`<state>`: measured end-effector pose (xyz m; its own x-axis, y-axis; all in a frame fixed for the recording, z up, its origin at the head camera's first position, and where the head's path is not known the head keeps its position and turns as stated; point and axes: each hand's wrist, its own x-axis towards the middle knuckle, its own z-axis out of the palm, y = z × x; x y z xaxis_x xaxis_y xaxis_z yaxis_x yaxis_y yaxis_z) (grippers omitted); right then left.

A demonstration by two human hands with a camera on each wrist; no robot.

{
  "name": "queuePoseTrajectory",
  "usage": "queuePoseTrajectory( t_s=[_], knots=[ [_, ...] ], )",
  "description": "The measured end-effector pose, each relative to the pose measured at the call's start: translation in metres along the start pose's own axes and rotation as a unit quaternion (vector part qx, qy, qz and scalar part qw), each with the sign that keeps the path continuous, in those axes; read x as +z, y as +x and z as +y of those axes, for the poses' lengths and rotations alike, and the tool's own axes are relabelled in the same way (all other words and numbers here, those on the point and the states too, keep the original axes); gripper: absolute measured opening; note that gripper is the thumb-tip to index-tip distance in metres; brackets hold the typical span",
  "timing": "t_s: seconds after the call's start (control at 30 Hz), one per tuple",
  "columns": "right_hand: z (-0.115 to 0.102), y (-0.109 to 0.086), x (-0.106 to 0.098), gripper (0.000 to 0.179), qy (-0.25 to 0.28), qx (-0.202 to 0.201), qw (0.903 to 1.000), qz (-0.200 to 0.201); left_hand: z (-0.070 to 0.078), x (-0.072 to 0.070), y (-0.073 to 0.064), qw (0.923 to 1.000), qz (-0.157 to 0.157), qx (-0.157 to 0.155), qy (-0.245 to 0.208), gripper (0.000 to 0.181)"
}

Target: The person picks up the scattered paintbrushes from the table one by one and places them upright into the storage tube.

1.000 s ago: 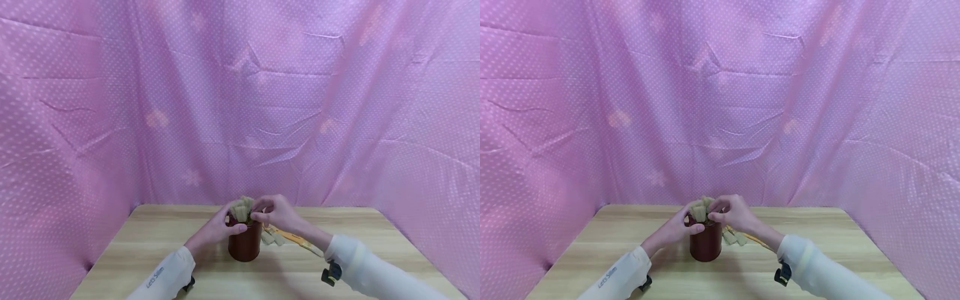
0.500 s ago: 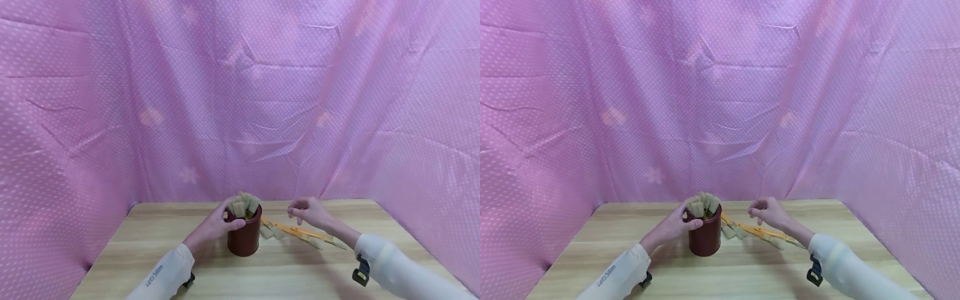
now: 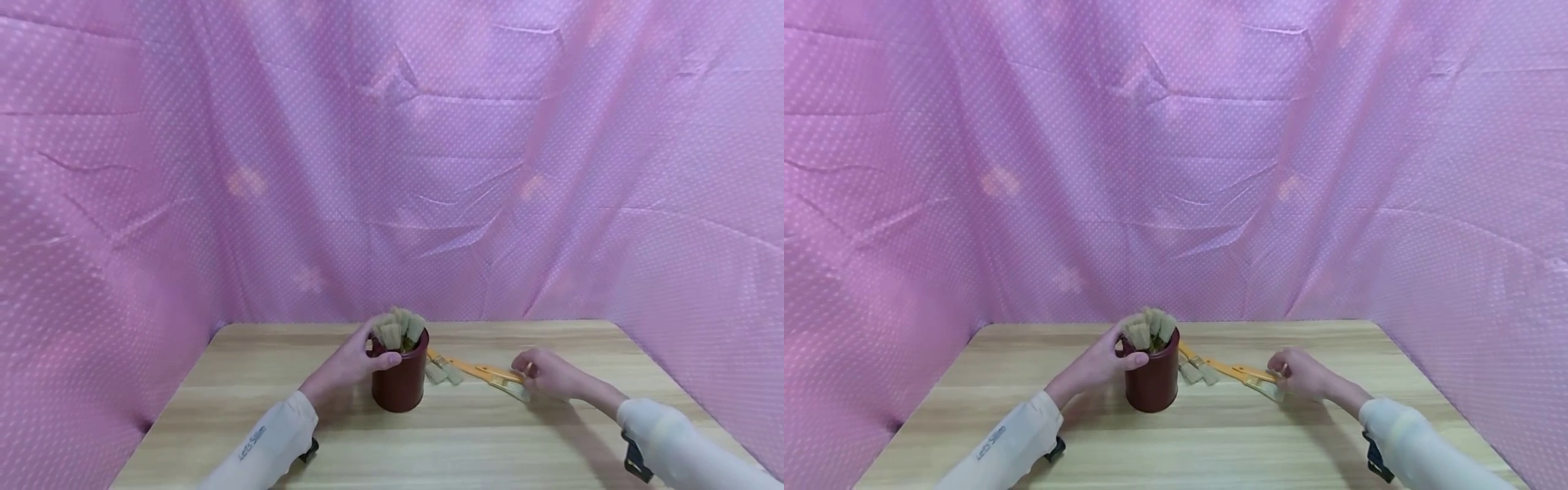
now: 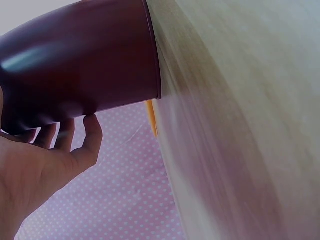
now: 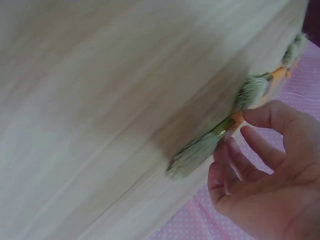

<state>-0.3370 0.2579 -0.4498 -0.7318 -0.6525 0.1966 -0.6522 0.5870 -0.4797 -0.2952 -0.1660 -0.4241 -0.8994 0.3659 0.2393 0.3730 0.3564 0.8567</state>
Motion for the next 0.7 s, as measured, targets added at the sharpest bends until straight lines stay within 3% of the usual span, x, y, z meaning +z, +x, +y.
queuePoseTrajectory(
  t_s=[0.17,0.37,0.5,0.7],
  knots=[
    [0.006,-0.006,0.0,0.035,-0.071,-0.045,0.9965,-0.002,0.003,-0.001,0.003,0.9999,0.004,0.002,0.013,0.08],
    [0.017,0.001,-0.005,0.033,-0.177,-0.09,0.9798,0.027,0.002,-0.001,0.003,1.0,0.0,0.01,0.0,0.079],
    [0.032,0.008,-0.01,0.032,-0.238,-0.069,0.9676,0.05,0.0,-0.001,0.001,1.0,-0.001,0.003,-0.008,0.08],
    [0.051,0.015,-0.016,0.028,-0.284,-0.021,0.954,0.093,-0.001,0.0,0.002,0.9999,-0.003,-0.002,-0.017,0.08]
  ],
)
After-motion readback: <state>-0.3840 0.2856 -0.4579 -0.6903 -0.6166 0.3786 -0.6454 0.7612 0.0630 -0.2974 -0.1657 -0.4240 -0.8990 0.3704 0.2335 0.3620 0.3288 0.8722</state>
